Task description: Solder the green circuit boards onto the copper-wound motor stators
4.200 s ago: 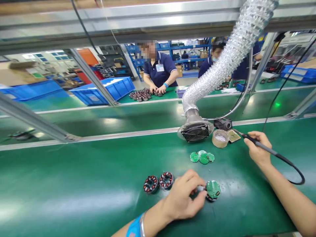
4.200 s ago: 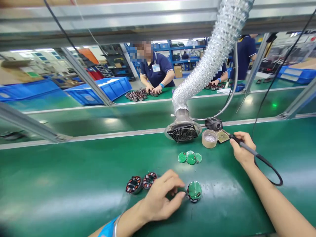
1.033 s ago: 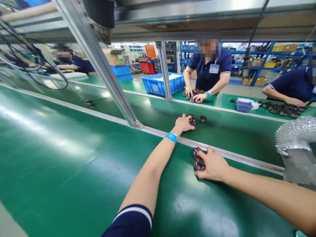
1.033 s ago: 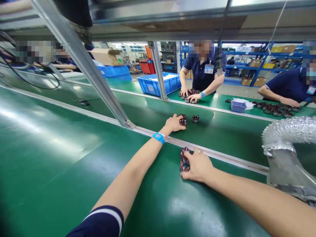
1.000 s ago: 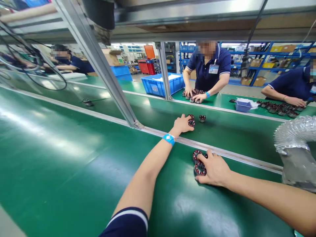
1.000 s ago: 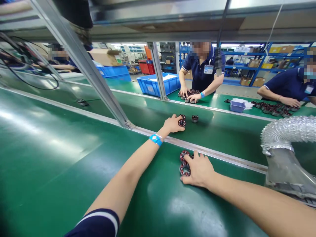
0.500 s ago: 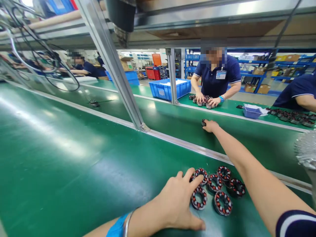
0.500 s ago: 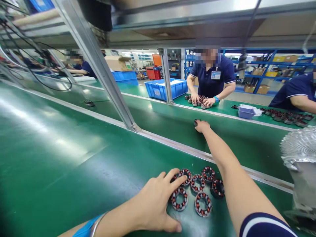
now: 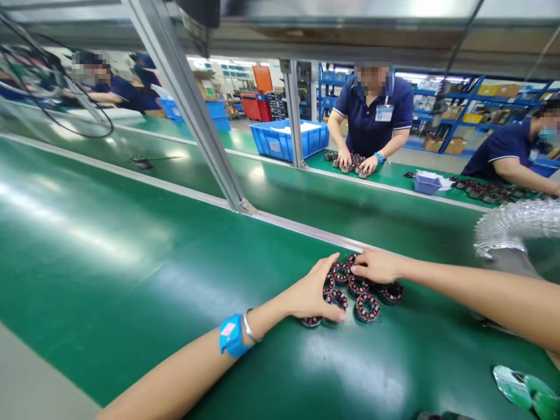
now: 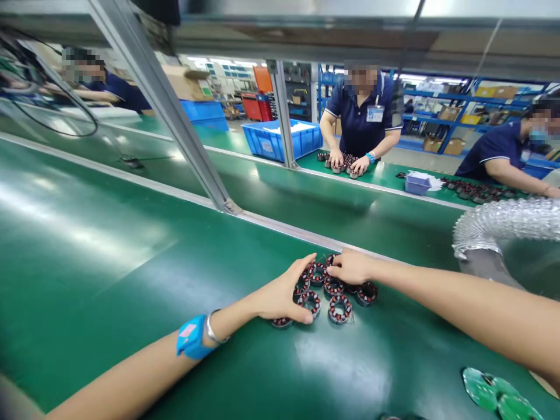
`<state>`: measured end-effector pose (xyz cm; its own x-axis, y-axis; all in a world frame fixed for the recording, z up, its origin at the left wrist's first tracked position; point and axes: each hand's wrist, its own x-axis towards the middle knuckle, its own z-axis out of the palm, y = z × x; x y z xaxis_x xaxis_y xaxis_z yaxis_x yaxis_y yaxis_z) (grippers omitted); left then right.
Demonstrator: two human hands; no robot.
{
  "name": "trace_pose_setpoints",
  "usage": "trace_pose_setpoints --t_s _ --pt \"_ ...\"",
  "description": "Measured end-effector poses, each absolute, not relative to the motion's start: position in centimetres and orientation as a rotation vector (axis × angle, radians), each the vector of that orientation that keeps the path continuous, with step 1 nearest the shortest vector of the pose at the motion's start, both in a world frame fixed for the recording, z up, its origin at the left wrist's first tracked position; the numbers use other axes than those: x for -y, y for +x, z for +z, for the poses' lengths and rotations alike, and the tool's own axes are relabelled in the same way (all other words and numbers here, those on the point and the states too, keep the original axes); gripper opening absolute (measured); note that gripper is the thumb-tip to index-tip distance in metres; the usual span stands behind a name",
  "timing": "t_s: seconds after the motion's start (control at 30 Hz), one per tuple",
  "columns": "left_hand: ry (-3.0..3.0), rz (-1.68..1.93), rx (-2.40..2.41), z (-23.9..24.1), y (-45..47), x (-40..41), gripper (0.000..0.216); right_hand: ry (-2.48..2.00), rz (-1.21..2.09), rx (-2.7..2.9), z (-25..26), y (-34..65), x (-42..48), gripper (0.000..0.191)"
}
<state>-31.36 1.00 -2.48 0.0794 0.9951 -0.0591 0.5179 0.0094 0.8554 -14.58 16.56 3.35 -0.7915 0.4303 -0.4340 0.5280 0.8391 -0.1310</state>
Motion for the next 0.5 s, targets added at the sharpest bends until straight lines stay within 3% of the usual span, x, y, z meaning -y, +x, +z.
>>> trace_pose_setpoints --t_s 0.1,0.27,0.5 --pt "1.545 0.904 -1.392 -3.3 -31.0 -1.2 0.126 0.722 -0.375 -2.597 3.4 -13.1 -14.5 0.031" --pt "1.559 0.975 -1.323 -4.1 -29.2 -0.7 0.091 0.706 -0.43 -2.491 4.1 -10.5 -13.2 0.037" --pt "1.516 0.916 -1.183 -3.8 -29.6 -2.9 0.079 0.575 -0.513 -2.39 8.1 -9.0 -16.5 0.042"
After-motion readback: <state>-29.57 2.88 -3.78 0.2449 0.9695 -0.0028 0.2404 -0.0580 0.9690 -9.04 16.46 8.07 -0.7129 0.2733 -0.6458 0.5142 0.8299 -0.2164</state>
